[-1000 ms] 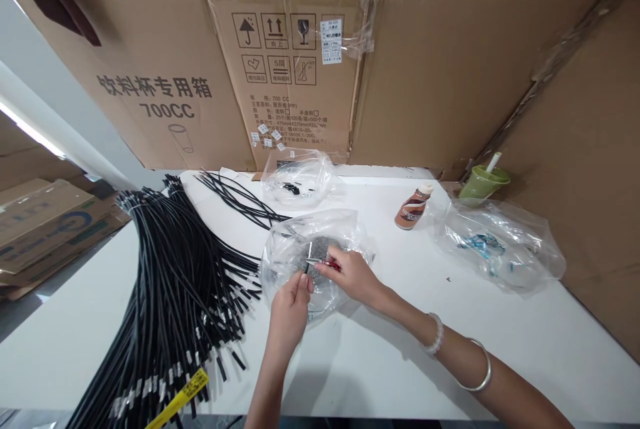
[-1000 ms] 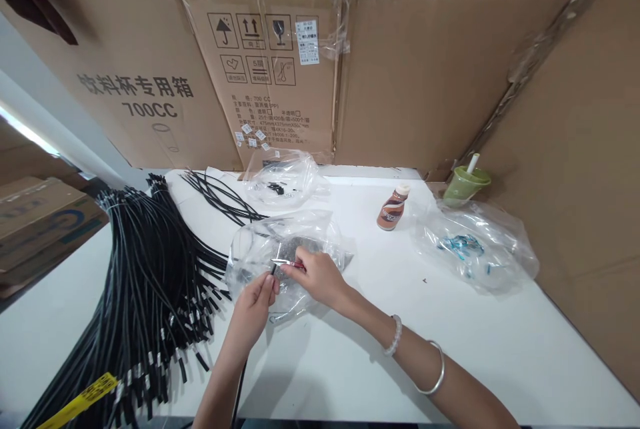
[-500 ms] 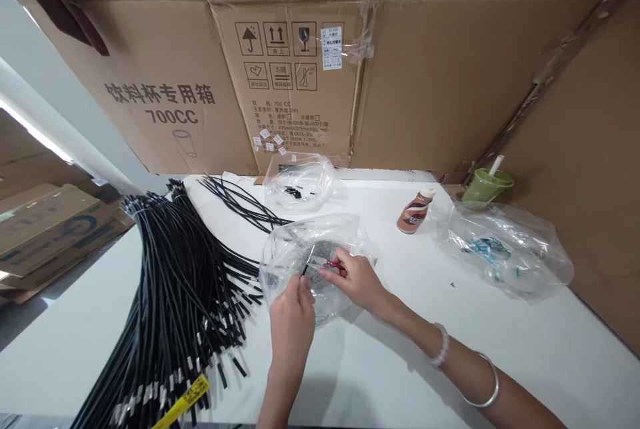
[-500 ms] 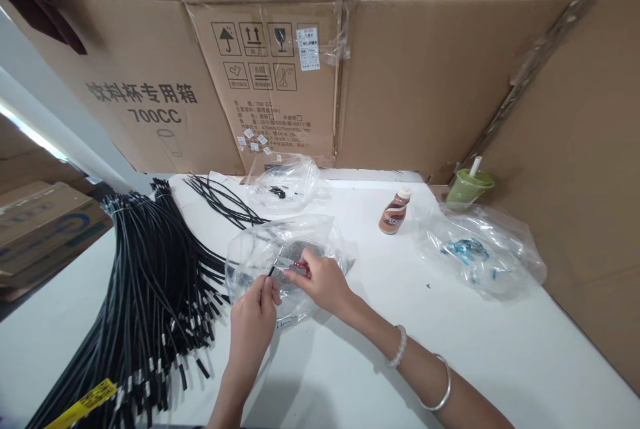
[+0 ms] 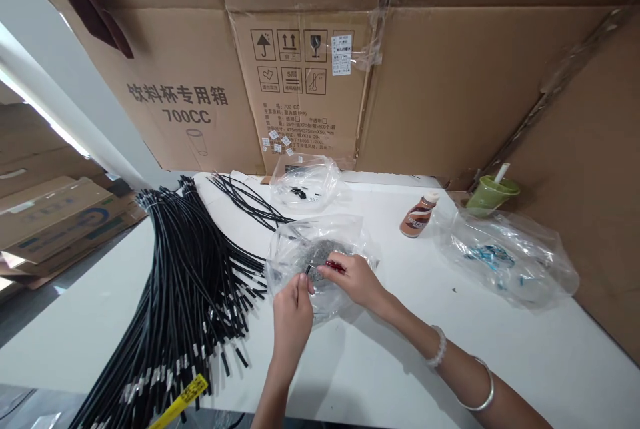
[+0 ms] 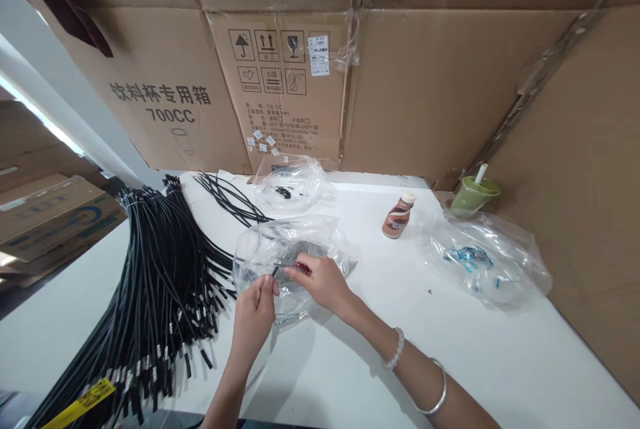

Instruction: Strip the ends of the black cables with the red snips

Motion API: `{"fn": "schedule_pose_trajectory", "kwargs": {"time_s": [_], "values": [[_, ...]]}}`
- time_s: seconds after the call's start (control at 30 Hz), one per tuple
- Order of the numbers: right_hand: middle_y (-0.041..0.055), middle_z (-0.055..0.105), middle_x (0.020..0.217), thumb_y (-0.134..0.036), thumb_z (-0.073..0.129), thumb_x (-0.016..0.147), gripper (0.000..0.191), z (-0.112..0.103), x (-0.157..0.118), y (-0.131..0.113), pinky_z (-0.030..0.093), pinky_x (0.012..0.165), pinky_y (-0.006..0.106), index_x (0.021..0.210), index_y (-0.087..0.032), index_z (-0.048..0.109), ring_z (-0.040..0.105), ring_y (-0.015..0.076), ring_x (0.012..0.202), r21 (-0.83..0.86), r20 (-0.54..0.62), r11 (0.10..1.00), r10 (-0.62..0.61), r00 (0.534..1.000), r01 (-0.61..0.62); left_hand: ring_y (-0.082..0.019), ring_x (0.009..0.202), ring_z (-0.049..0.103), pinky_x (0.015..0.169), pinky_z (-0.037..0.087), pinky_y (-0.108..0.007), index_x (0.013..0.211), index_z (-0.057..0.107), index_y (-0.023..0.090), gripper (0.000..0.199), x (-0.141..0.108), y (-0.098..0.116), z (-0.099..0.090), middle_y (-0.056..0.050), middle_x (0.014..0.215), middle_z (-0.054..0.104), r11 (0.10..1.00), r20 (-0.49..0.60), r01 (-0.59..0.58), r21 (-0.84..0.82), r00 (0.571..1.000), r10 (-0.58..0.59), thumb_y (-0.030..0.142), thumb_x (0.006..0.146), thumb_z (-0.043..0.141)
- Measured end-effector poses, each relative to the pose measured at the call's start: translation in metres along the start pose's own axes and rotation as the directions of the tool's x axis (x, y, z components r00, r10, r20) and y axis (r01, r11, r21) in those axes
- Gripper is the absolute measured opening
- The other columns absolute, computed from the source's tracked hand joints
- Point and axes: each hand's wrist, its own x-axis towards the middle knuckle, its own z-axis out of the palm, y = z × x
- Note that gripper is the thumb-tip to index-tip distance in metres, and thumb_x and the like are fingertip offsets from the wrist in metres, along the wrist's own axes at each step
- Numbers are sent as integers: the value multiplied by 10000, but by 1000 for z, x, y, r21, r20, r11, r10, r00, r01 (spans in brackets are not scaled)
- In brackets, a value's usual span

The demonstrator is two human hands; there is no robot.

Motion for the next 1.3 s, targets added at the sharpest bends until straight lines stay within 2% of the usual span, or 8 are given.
{"fn": "schedule_pose_trajectory", "kwargs": {"time_s": [0.17, 0.33, 0.5, 0.63, 0.77, 0.97, 1.13, 1.3], "values": [[-48, 359, 514, -519, 485, 908, 449, 1, 3, -4, 230, 526, 270, 624, -199, 347, 318, 114, 498, -62, 12, 998, -11, 1000, 12, -109, 344, 322, 421, 224, -243, 588, 485, 224, 391, 1, 1, 0, 64, 379, 320, 986, 20, 67, -152, 998, -64, 479, 882, 448], [-44, 357, 493, -504, 468, 906, 450, 2, 12, 0, 206, 530, 278, 604, -196, 341, 292, 113, 483, -104, -29, 994, -21, 999, 18, -74, 313, 256, 373, 191, -212, 587, 470, 215, 434, 9, 1, 10, 81, 349, 305, 934, 48, 167, -317, 986, -160, 576, 826, 489], [-41, 381, 535, -554, 410, 916, 457, -1, 13, 6, 242, 537, 261, 631, -200, 361, 351, 113, 517, -76, -115, 997, 10, 993, -19, -54, 276, 127, 316, 138, -195, 638, 427, 231, 459, 18, 3, 18, 122, 330, 241, 845, 136, 278, -457, 961, -242, 666, 777, 461], [-44, 415, 547, -579, 463, 883, 436, 0, 8, 3, 259, 535, 254, 666, -203, 419, 380, 113, 524, -77, -88, 997, 21, 996, -28, -49, 276, 109, 310, 140, -192, 656, 421, 232, 453, 19, 9, 20, 131, 338, 238, 827, 168, 297, -478, 955, -245, 670, 757, 480], [-45, 406, 541, -558, 474, 878, 436, 1, 8, -1, 250, 537, 258, 645, -201, 384, 360, 112, 525, -111, -58, 992, 49, 997, -55, -67, 293, 152, 334, 163, -215, 640, 433, 232, 446, 16, 12, 20, 113, 345, 251, 877, 130, 250, -410, 968, -215, 650, 793, 433], [-45, 366, 528, -533, 500, 865, 472, -16, 12, -8, 225, 515, 249, 580, -184, 360, 339, 100, 531, -142, 55, 987, 87, 995, -79, -105, 409, 325, 471, 232, -249, 571, 450, 215, 356, 7, 19, 13, 45, 428, 368, 994, -7, 28, -108, 1000, -29, 456, 833, 453], [-45, 337, 496, -485, 525, 861, 475, -34, 13, -15, 187, 509, 257, 548, -175, 348, 296, 95, 509, -209, 114, 975, 96, 989, -71, -118, 459, 312, 527, 214, -268, 592, 401, 215, 277, 2, 22, 14, 21, 504, 411, 988, -19, -84, 128, 996, 87, 325, 847, 412], [-39, 356, 493, -444, 505, 885, 444, -36, 12, -16, 172, 510, 270, 556, -182, 364, 291, 103, 496, -272, 70, 959, 99, 993, -77, -125, 447, 294, 515, 186, -265, 626, 412, 222, 253, 5, 17, 16, 29, 495, 370, 957, 9, -132, 259, 991, 135, 293, 869, 402]]}}
